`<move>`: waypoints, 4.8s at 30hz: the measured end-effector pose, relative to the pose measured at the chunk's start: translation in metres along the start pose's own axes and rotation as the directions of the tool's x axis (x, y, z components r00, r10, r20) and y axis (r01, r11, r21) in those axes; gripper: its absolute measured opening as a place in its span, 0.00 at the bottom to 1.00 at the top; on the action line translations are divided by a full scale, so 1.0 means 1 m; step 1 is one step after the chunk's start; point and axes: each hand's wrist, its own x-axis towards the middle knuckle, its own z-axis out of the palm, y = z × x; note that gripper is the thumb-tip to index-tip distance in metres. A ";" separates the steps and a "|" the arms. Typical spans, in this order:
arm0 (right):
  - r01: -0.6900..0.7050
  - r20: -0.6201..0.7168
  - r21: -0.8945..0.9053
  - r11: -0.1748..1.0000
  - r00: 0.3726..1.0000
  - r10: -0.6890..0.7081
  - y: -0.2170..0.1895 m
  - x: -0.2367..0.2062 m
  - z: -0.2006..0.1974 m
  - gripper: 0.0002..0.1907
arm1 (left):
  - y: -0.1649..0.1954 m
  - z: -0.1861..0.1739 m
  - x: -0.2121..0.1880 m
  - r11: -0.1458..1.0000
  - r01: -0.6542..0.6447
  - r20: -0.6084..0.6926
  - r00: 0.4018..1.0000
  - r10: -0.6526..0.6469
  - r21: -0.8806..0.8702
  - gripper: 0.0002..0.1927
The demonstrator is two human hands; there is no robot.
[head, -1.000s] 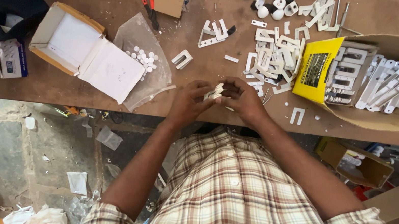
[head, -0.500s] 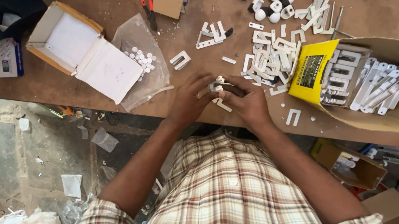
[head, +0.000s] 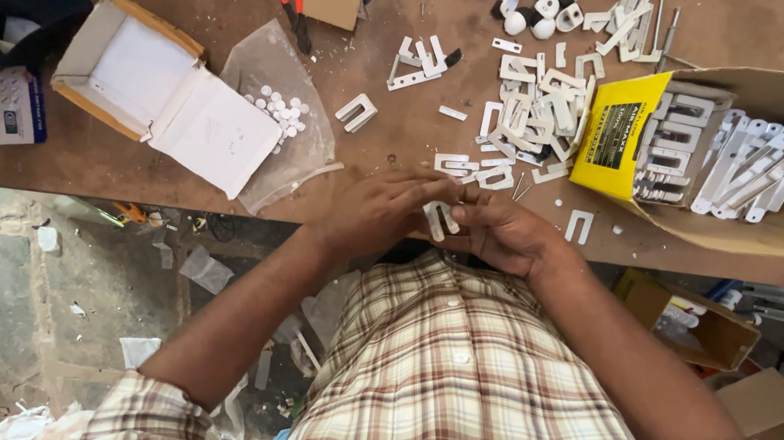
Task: The person repeatedly picks up small white plastic clips and U-shaped brackets from a cardboard box and the table, separates them by type, and places them into piles on the work surface. The person handles the parts by hand without using tools.
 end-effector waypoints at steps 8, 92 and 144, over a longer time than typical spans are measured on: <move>0.220 -0.237 -0.660 0.719 0.846 -0.477 0.012 0.012 0.006 0.24 | -0.029 0.022 -0.016 0.643 0.537 0.139 0.815 -0.563 -0.545 0.31; 0.295 -0.164 -0.776 0.557 0.759 -0.630 -0.005 -0.030 -0.002 0.27 | -0.008 0.061 0.029 0.450 0.445 0.022 0.730 -0.683 -0.775 0.18; 0.352 0.216 -0.926 0.138 0.793 -0.570 -0.016 -0.075 0.058 0.39 | 0.030 0.048 0.016 -0.169 0.373 0.396 0.695 -0.601 -0.912 0.22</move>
